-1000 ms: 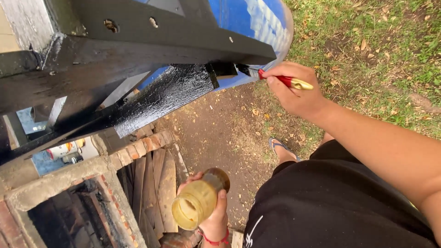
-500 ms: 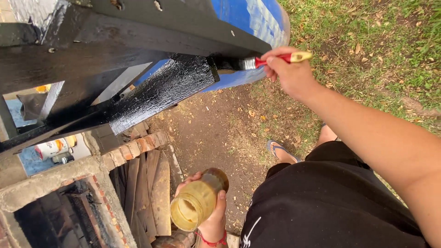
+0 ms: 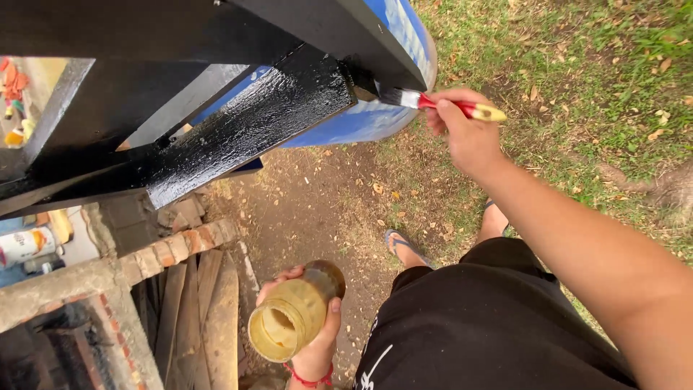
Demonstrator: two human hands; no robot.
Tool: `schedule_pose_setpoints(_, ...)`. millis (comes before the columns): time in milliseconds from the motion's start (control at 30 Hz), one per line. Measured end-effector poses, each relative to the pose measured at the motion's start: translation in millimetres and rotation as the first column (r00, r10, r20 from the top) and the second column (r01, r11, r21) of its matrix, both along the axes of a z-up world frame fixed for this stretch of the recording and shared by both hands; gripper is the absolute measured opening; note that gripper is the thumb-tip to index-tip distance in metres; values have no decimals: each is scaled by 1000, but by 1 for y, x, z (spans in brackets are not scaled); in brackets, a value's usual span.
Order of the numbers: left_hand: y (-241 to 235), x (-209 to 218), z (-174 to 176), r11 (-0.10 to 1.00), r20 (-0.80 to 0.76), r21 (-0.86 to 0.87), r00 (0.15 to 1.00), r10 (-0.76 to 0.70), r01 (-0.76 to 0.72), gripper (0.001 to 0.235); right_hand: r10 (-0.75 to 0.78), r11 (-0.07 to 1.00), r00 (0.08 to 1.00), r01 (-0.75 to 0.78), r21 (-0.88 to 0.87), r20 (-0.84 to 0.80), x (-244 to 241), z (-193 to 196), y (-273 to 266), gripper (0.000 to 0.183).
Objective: A person is painting a wooden structure with black paint using a brush and a small jar.
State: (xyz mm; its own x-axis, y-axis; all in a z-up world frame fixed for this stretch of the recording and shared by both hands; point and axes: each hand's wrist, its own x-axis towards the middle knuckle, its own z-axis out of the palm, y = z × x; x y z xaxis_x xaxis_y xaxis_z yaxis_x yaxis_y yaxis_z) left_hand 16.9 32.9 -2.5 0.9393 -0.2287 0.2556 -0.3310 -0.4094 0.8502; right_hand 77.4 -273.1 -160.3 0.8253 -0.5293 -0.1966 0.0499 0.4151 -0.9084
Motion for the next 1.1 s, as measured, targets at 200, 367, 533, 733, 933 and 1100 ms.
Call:
schedule_pose_setpoints(200,46,27,-13,992,-2,1,992,-123,123,71,4,786,933,220,-578,360,-43,0,45,17)
schedule_pose_setpoints(367,91,61,-22,961,46,46,960,-275,273,74,51,471,879,397,-788,474,-14,7,74,30)
schedule_pose_setpoints(533,150,100,-28,842,0,-117,848,-530,527,73,-155,283,977,183,-941,144,-15,-25,98,23)
schedule_pose_setpoints(733,207,120,-45,855,-117,-195,854,-506,480,69,-172,48,912,384,-922,371,-10,10,133,18)
schedule_pose_setpoints(933,219,126,-60,826,-193,-306,819,-541,473,75,-107,210,993,72,-975,51,-9,9,123,14)
schedule_pose_setpoints(1100,215,126,-83,860,-165,-296,865,-474,415,80,-180,370,981,4,-929,-67,-49,24,187,6)
